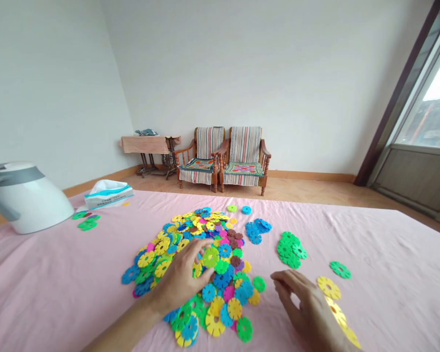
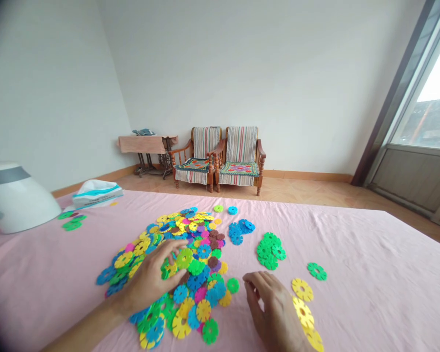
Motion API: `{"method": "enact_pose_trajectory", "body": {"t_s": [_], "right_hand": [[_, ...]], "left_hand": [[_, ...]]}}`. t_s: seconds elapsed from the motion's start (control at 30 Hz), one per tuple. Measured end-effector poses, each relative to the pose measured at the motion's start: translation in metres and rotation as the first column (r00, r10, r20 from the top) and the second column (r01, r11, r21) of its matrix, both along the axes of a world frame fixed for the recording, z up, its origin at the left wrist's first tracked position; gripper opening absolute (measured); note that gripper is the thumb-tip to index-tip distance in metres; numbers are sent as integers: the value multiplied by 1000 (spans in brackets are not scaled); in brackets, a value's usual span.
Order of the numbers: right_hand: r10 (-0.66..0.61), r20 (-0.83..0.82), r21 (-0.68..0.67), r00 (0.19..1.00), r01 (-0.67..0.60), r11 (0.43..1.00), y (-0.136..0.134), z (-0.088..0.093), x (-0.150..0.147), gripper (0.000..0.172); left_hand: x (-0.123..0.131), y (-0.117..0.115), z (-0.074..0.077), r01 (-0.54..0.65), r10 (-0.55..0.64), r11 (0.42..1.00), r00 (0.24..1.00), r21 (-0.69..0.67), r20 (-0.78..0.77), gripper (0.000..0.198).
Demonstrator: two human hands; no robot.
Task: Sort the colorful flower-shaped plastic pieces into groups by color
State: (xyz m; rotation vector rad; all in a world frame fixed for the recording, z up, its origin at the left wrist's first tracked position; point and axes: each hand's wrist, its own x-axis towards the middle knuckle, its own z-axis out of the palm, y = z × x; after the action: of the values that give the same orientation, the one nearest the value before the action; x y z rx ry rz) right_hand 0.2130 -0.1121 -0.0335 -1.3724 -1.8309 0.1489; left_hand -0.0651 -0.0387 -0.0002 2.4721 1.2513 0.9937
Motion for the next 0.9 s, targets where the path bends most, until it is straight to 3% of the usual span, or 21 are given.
{"method": "enact_pose_trajectory", "body": {"t_s": [0.13,0.27,0.33,0.4,0.47,0.57,0.7,0.77,0.9], "right_hand": [[126,-242,-146,962,-165,975,-9,-3,-26,24],[199,-524,-257,828,-377,890,-11,-25,-46,35],[176,-526,-275,832,-362,891,-10,-32,-48,38],[128,-440,-283,889,-273,920,-10,-32,-45,38],[71,-334,-261,940,-165,951,-10,-26,-38,36],[-14,-248,-205,969,-39,978,-10,-17,-31,35],[-25,-230,-164,973,-14,986,-9,-16,-31,36],[-7,-229,-157,973,-30,987,-9,-17,-33,34],[7,-213,-165,977,-43,985,-10,-15,-33,31]], "left_hand": [[31,-32,-16,168,-168,986,986,24,-3,61],[46,-52,-20,329,-326,944,944,42,-53,70],[48,-54,-15,378,-373,925,923,41,-97,71],[44,-46,-8,381,-371,924,916,43,-150,64],[33,-26,-1,308,-295,950,939,53,-177,46],[0,18,1,17,-3,992,994,123,-110,21],[-56,68,-9,-277,293,955,937,108,-189,30],[-77,80,-15,-360,355,933,900,31,-252,39],[-93,90,-24,-356,340,935,901,-8,-271,42]]}}
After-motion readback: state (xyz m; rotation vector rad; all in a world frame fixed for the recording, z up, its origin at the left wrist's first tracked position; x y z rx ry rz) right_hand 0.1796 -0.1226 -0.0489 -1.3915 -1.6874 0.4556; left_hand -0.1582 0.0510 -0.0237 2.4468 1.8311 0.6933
